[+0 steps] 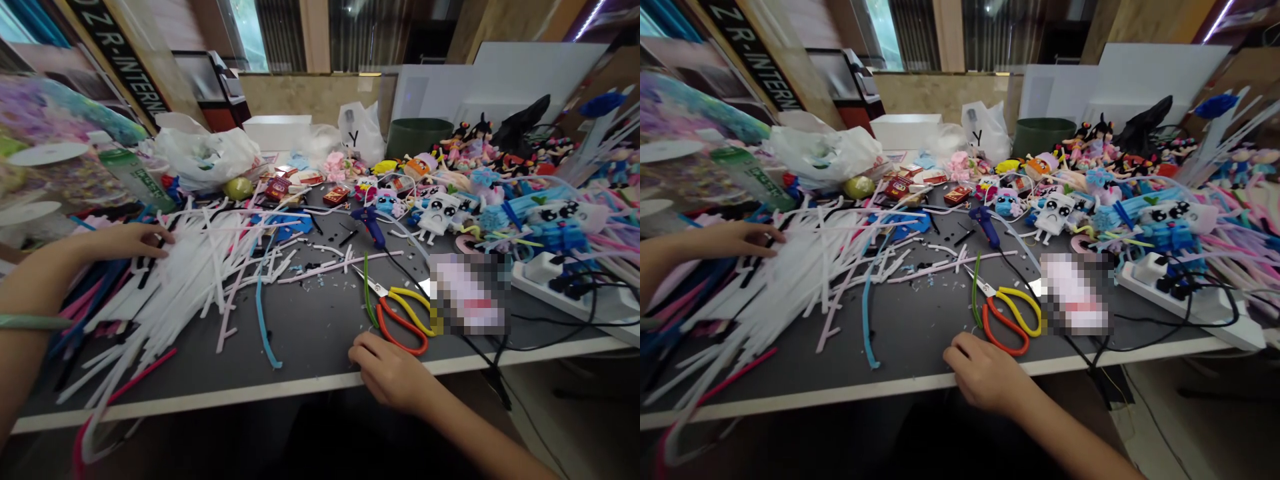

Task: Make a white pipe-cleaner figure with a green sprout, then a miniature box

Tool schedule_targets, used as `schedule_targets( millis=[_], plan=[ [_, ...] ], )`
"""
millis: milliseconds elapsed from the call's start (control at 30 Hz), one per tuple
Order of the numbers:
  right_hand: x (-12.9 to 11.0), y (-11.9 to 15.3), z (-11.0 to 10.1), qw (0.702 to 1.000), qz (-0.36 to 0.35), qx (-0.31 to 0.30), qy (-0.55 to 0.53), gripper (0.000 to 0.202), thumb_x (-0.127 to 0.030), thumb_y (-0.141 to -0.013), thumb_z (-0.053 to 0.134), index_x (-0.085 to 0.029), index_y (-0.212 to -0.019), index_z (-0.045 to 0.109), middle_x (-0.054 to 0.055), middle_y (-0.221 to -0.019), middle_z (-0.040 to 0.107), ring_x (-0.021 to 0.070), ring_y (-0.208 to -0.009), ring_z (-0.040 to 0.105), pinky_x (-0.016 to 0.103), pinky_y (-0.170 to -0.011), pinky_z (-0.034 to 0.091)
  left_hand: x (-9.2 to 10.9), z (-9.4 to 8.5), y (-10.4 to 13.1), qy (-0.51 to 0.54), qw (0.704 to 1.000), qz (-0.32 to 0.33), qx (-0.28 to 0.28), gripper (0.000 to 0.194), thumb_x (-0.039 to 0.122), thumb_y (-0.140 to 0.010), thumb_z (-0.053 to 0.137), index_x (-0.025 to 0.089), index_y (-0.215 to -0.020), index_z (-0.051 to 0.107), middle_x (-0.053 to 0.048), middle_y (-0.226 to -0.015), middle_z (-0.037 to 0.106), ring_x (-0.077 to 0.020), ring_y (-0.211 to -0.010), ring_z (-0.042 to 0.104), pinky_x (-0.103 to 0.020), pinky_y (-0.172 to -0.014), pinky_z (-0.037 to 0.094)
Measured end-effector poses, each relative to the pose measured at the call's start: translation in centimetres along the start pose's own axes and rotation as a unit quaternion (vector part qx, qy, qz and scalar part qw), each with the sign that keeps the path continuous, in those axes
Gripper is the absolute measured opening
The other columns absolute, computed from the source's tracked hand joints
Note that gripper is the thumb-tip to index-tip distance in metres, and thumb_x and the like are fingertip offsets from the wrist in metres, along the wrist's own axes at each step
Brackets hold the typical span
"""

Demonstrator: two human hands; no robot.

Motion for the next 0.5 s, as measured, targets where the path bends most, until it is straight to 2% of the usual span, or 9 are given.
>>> schedule_targets(
  millis=[167, 333, 500],
  plan=[
    [0.0, 0.0, 0.1, 1.0, 0.002, -0.004, 0.008, 0.027, -0.003, -0.084, 0.038, -0.014, -0.095, 0.06, 0.01, -0.09, 0.064, 0.017, -0.077, 0.059, 0.025, -0.07, 0.054, -0.8, 0.2, 0.2, 0.038, 0.999, -0.003, 0.002, 0.064, 0.066, -0.042, 0.059, 0.025, -0.091, 0.062, 0.006, -0.069, 0.062, -0.0192, -0.076, 0.057, -0.021, -0.068, 0.042],
    [0.0, 0.1, 0.1, 1.0, 0.002, -0.002, 0.006, 0.027, -0.003, -0.084, 0.038, -0.014, -0.096, 0.06, 0.01, -0.09, 0.064, 0.0172, -0.077, 0.059, 0.025, -0.069, 0.054, -1.2, 0.2, 0.2, 0.057, 0.998, -0.009, 0.007, 0.064, 0.063, -0.042, 0.06, 0.023, -0.093, 0.062, 0.005, -0.07, 0.061, -0.0183, -0.076, 0.055, -0.022, -0.07, 0.042],
    [0.0, 0.1, 0.2, 1.0, 0.001, -0.005, 0.004, 0.027, -0.003, -0.084, 0.038, -0.013, -0.096, 0.059, 0.011, -0.09, 0.064, 0.0177, -0.076, 0.059, 0.026, -0.068, 0.053, -1.5, 0.1, 0.3, 0.091, 0.995, -0.038, 0.0, 0.077, 0.066, -0.04, 0.063, 0.022, -0.104, 0.057, 0.006, -0.063, 0.06, -0.0175, -0.069, 0.054, -0.022, -0.064, 0.043]
  ],
)
Point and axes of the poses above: each hand's wrist, its own y-axis away from the middle knuckle, its own z-axis out of the palm, x = y × z, the point moved 7 cm from there along -y, towards the middle knuckle
